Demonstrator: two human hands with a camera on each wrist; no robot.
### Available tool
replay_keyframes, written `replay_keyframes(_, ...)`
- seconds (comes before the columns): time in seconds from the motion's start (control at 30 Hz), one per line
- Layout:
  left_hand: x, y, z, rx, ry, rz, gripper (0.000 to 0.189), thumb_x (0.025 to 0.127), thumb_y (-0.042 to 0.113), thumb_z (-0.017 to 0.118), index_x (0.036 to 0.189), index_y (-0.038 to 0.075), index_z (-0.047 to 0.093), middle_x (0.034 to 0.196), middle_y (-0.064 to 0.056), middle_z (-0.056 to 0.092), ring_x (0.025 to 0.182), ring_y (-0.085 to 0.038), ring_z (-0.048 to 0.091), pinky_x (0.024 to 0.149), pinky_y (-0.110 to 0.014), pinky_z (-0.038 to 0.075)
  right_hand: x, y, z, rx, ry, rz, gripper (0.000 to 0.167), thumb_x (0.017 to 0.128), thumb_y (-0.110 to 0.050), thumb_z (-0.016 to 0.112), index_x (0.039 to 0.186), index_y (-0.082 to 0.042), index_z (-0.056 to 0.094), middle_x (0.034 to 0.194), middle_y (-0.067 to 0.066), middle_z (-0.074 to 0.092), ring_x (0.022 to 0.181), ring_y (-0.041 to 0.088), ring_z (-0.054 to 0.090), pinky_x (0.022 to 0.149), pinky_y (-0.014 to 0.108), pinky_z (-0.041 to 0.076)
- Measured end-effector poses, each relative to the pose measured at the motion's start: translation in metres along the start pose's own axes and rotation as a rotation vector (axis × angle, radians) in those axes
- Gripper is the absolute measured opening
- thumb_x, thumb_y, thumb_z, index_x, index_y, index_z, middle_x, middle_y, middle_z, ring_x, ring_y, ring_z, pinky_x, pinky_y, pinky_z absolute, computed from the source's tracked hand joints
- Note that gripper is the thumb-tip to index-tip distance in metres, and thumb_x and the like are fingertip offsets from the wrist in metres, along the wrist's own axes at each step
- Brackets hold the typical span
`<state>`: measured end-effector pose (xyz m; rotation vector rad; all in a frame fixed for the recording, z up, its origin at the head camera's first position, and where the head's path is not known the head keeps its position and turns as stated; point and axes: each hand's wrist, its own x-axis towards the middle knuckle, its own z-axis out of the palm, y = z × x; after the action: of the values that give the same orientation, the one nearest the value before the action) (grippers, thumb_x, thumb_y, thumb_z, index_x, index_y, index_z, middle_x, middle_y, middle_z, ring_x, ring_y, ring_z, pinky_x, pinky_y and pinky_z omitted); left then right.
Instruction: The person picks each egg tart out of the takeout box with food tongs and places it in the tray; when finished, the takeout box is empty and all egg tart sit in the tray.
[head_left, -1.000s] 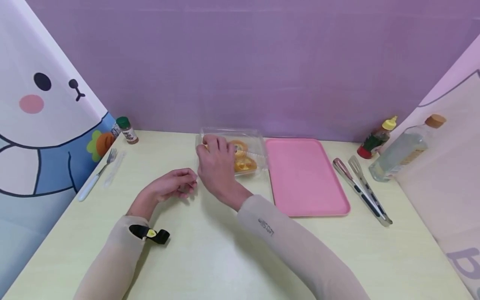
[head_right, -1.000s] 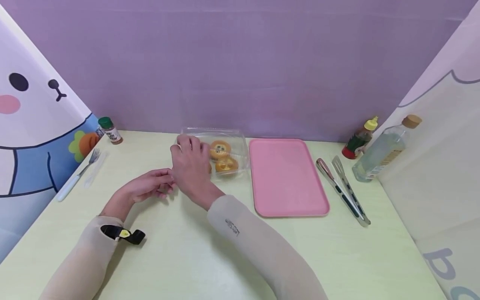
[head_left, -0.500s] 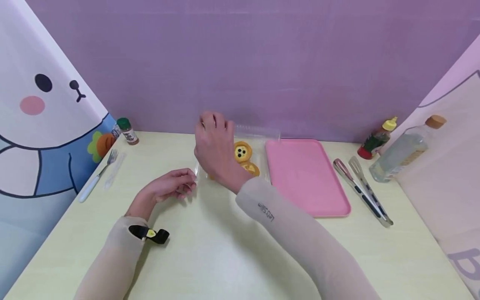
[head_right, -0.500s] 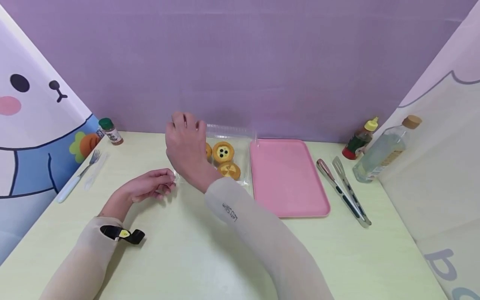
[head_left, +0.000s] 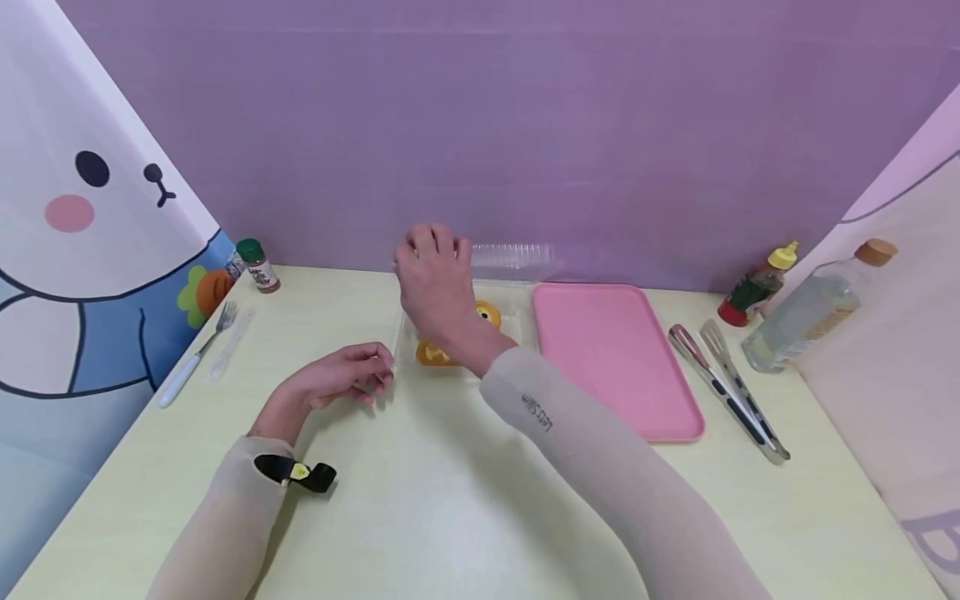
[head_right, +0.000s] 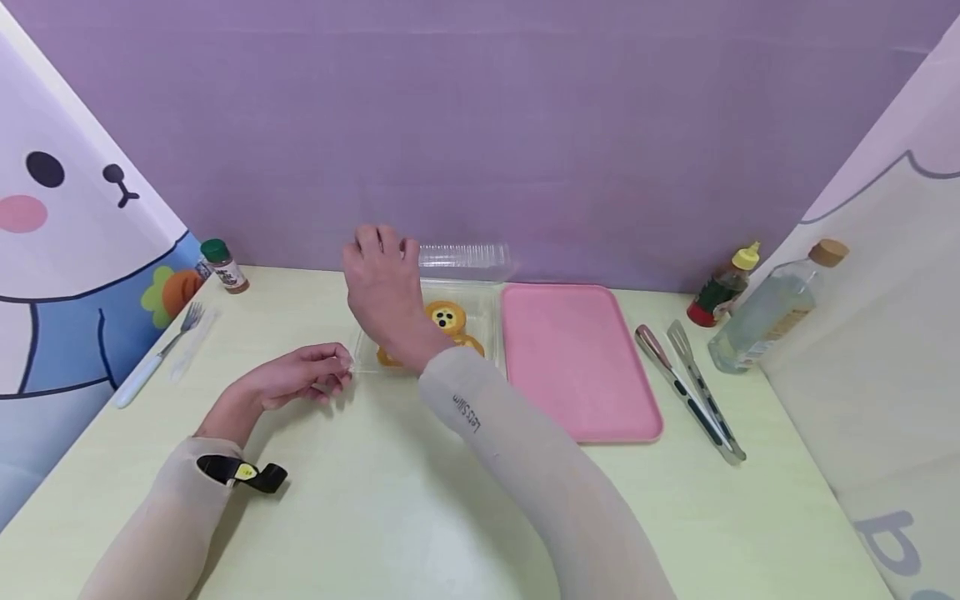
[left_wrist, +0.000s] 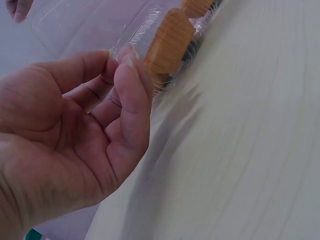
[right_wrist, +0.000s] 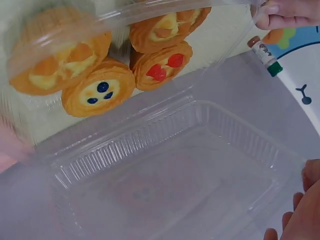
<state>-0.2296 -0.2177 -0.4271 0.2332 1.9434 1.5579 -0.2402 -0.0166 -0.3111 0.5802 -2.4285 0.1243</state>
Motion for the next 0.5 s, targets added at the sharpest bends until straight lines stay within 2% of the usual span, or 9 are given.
replay_keyframes(0.07,0.000,-0.001,0.000,-0.002,-0.003,0.002,0.019,0.106,0.028,0.050,0.108,0.010,0.053,0.095,-0.002,0.061,0.081,-0.015,0.061,0.069,-0.028,0.054,0.002,0.002,0.000,0.032,-0.057,0.002,0.023,0.106,-0.035,0.049,0.104,-0.021,0.066,0.129,-0.002,0.052,0.127,0.023,0.041,0.099,0.040,0.035)
replay_keyframes(0.13,0.001,-0.001,-0.001,-0.004,-0.006,0.006,0.021,0.106,0.029,0.050,0.109,0.008,0.053,0.095,-0.003,0.061,0.081,-0.015,0.061,0.069,-0.028,0.054,0.004,0.004,0.002,0.058,-0.068,-0.008,0.022,0.105,-0.037,0.050,0.103,-0.022,0.067,0.131,-0.002,0.052,0.129,0.024,0.041,0.100,0.040,0.035)
replay_keyframes(0.2,0.002,-0.002,-0.001,-0.008,-0.009,0.006,0.022,0.106,0.029,0.050,0.109,0.008,0.053,0.095,-0.003,0.061,0.082,-0.015,0.061,0.069,-0.028,0.054,0.005,0.008,0.005,0.079,-0.033,-0.033,0.021,0.104,-0.038,0.053,0.102,-0.022,0.068,0.130,-0.002,0.054,0.128,0.024,0.042,0.100,0.041,0.035)
replay_keyframes(0.37,0.002,-0.004,-0.001,-0.015,-0.012,0.005,0.019,0.106,0.029,0.051,0.107,0.010,0.054,0.095,-0.003,0.061,0.081,-0.015,0.061,0.068,-0.027,0.054,0.007,0.023,0.013,0.112,0.117,-0.128,0.018,0.102,-0.033,0.058,0.100,-0.021,0.072,0.124,-0.001,0.059,0.123,0.024,0.045,0.098,0.041,0.038)
replay_keyframes(0.5,0.001,-0.003,-0.002,-0.020,-0.013,0.006,0.019,0.106,0.029,0.051,0.107,0.010,0.054,0.095,-0.003,0.061,0.081,-0.014,0.061,0.068,-0.027,0.054,0.010,0.036,0.014,0.113,0.162,-0.172,0.016,0.101,-0.030,0.059,0.104,-0.022,0.073,0.123,0.001,0.060,0.122,0.025,0.046,0.097,0.042,0.037)
